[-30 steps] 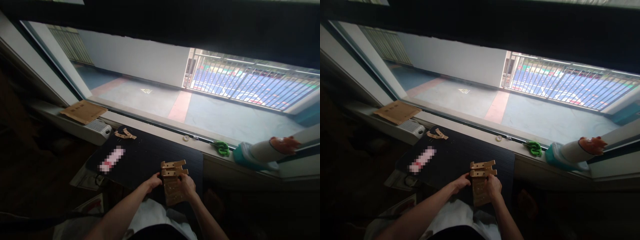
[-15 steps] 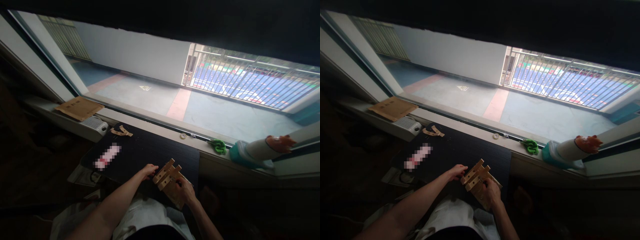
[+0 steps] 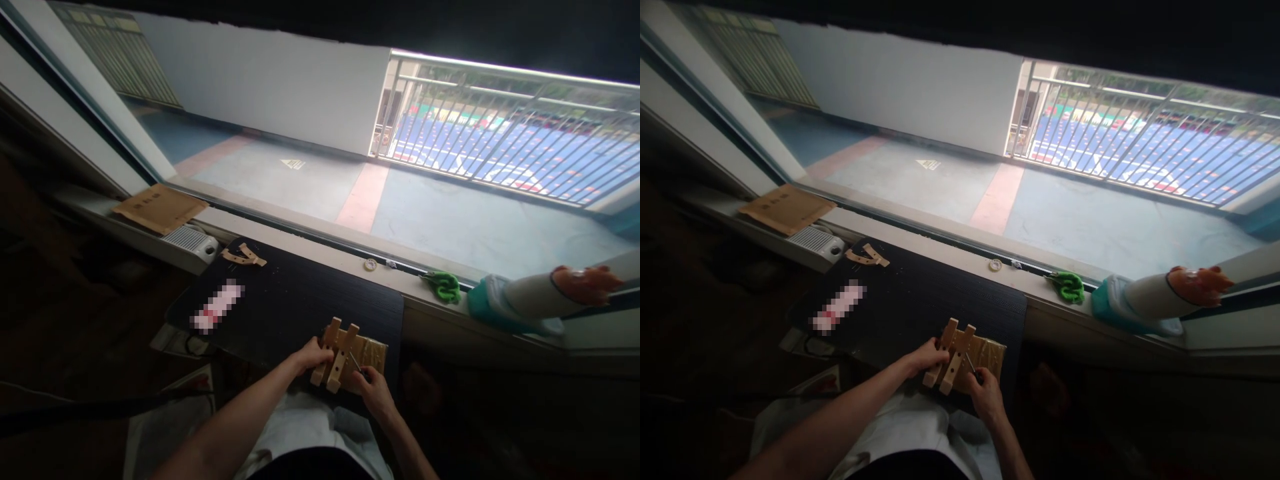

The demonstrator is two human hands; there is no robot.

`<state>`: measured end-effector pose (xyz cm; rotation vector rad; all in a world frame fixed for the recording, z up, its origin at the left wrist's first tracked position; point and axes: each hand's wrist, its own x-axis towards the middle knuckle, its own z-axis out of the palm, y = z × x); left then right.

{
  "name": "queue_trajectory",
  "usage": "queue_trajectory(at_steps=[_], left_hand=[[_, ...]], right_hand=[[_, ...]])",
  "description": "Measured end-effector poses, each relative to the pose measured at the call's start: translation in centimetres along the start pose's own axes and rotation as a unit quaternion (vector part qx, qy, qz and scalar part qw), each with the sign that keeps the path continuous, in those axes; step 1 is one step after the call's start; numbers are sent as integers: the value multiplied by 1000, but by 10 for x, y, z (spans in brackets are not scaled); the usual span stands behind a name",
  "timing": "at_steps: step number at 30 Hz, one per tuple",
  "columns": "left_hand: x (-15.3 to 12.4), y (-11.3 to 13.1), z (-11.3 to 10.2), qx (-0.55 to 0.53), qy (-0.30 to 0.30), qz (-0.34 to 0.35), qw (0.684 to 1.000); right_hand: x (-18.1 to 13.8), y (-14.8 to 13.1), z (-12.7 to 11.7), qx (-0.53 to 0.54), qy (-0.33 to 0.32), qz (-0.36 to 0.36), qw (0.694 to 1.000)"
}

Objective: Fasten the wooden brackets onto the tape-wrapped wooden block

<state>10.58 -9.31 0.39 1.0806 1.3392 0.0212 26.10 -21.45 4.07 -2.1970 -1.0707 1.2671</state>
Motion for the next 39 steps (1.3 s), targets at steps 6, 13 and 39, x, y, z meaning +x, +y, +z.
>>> queue_trajectory(at_steps=[6, 13, 39], left_hand=[[-13, 34, -29, -126, 76, 28, 989], [-67, 103, -70, -337, 90, 208, 914], [-120, 141, -165, -352, 24, 283, 892]], right_hand=[[-1, -28, -26, 32, 27, -68, 997], [-11, -128, -43, 182, 115, -213, 953], [-32, -253, -2, -9, 143, -297, 944]])
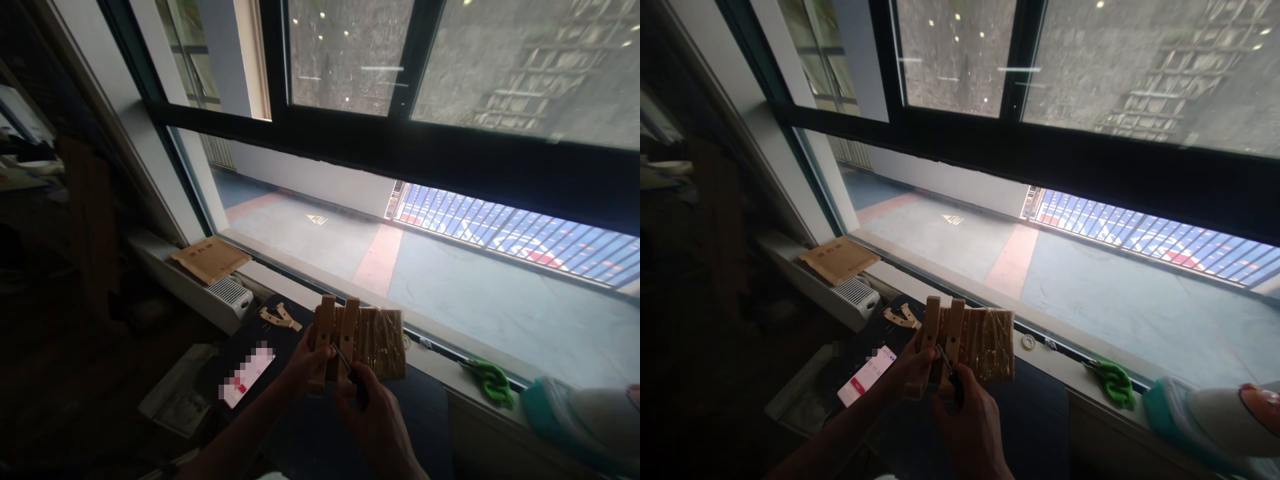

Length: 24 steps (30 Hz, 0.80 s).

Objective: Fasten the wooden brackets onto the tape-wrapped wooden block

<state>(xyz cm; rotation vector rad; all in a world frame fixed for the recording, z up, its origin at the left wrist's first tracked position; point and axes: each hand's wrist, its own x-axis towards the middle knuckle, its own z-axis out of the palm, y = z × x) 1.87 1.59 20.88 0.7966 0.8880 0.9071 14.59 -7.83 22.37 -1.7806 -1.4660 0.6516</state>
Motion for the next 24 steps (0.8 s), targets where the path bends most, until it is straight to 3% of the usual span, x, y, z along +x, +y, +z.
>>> queue_trajectory(at_steps=[5, 10, 15, 21, 24], left_hand=[[-4, 4, -16, 42, 2, 41, 998], [-10, 3, -22, 61, 12, 63, 996], [-13, 1, -19, 103, 44, 73, 991], [-17, 2, -14, 135, 57, 62, 987], [-19, 3, -12, 149, 60, 55, 985]], right_hand=[[-6, -3, -24, -63, -5, -21, 998], [-1, -18, -48, -180, -18, -150, 972], [3, -30, -51, -252, -14, -174, 952], [4, -25, -52, -290, -16, -183, 939], [7, -22, -55, -351, -32, -225, 908]])
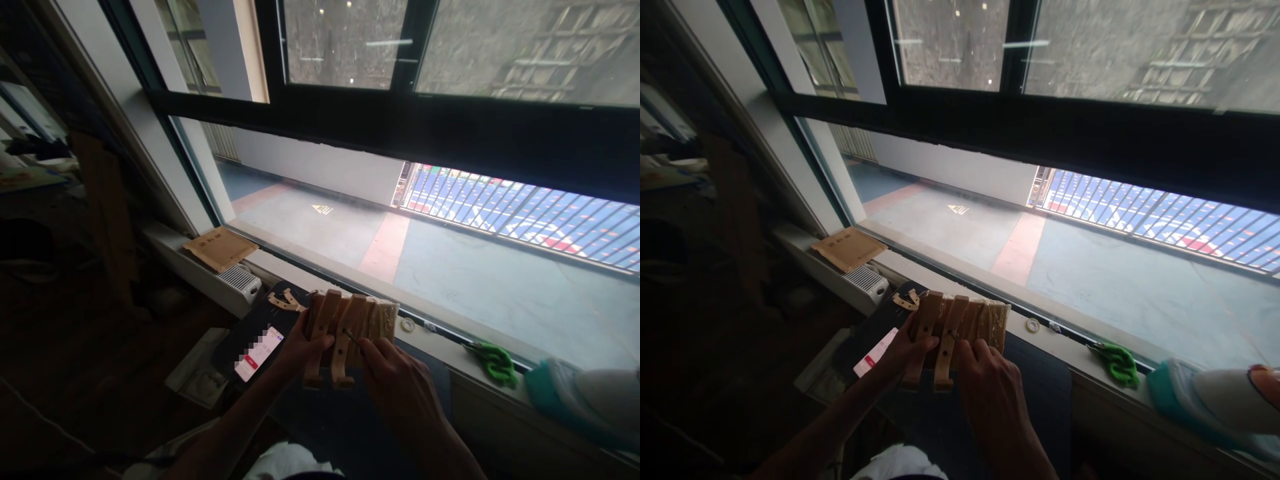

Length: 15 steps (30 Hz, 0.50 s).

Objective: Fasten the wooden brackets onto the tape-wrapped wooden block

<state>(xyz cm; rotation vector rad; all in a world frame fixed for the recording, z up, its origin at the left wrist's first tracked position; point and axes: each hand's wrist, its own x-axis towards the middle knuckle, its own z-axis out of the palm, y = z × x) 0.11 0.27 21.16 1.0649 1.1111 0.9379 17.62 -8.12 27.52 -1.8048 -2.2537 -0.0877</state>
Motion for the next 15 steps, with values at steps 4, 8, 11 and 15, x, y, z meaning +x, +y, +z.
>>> queue_trajectory(at_steps=[4, 8, 11, 15], left_hand=[[-2, 1, 0, 28, -10, -14, 999], [-2, 1, 0, 68, 9, 10, 998], [-2, 0, 0, 90, 32, 41, 995], [-2, -2, -2, 94, 21, 63, 993]], right_hand=[[5, 6, 1, -74, -18, -105, 992], [6, 5, 8, -63, -52, -110, 991], [2, 1, 17, 41, -59, 12, 997], [-2, 1, 23, 211, -45, 130, 968]])
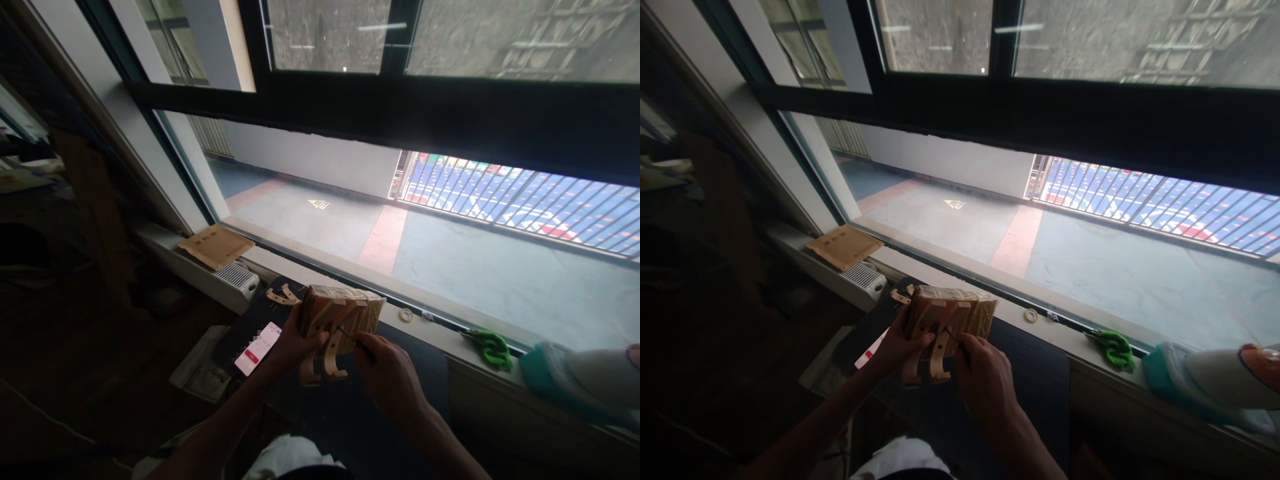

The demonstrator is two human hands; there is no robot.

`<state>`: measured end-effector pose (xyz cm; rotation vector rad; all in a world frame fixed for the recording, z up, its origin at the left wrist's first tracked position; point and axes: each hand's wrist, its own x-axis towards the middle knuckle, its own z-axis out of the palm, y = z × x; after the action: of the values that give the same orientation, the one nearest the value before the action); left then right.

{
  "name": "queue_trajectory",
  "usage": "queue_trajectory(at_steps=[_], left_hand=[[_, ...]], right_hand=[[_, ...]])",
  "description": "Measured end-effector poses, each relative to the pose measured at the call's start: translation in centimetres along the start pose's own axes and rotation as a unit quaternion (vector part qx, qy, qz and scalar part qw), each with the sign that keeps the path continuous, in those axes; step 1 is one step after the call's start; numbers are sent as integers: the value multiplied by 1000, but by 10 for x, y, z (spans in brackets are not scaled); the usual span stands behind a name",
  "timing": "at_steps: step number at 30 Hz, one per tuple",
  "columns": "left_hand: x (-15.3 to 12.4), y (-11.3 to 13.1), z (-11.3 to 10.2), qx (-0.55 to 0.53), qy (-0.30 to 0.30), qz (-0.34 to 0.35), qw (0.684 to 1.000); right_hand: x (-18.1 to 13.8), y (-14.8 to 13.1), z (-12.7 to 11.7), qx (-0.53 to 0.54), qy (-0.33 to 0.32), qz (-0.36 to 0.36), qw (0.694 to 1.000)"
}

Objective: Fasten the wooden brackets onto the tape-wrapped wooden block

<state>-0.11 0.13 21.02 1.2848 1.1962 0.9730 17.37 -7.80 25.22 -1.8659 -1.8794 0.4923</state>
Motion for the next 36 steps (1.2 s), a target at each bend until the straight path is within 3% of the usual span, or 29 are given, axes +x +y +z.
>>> queue_trajectory(at_steps=[4, 8, 11, 13, 16, 19, 24, 28, 31, 33, 36], left_hand=[[1, -3, -1, -5, -19, -2, 1000], [1, -2, 3, 4, 0, -16, 1000], [3, 1, 7, 13, 24, -15, 1000], [5, 3, 9, 17, 40, -7, 999], [8, 4, 7, 30, 31, 19, 999], [8, 6, 3, 30, 7, 61, 998], [8, 8, 1, 61, 51, 58, 995], [13, 10, -1, 50, 70, 60, 994], [15, 14, -3, 28, 50, 66, 996], [14, 18, -4, 19, 47, 59, 997], [14, 19, -5, 18, 59, 58, 996]], right_hand=[[1, 0, -6, -73, -17, -33, 997], [5, -2, -10, -254, -39, -168, 952], [7, -2, -6, -284, -41, -190, 939], [8, 0, -1, -228, -26, -144, 962], [9, 3, 4, -13, -1, -35, 999], [11, 6, 2, 175, -16, 44, 983], [15, -2, -16, 162, -49, 55, 984], [16, -13, -35, 145, -61, -31, 987], [19, -14, -43, -10, -38, -139, 990], [23, -12, -44, -123, -21, -208, 970], [27, -7, -35, -127, 0, -237, 963]])
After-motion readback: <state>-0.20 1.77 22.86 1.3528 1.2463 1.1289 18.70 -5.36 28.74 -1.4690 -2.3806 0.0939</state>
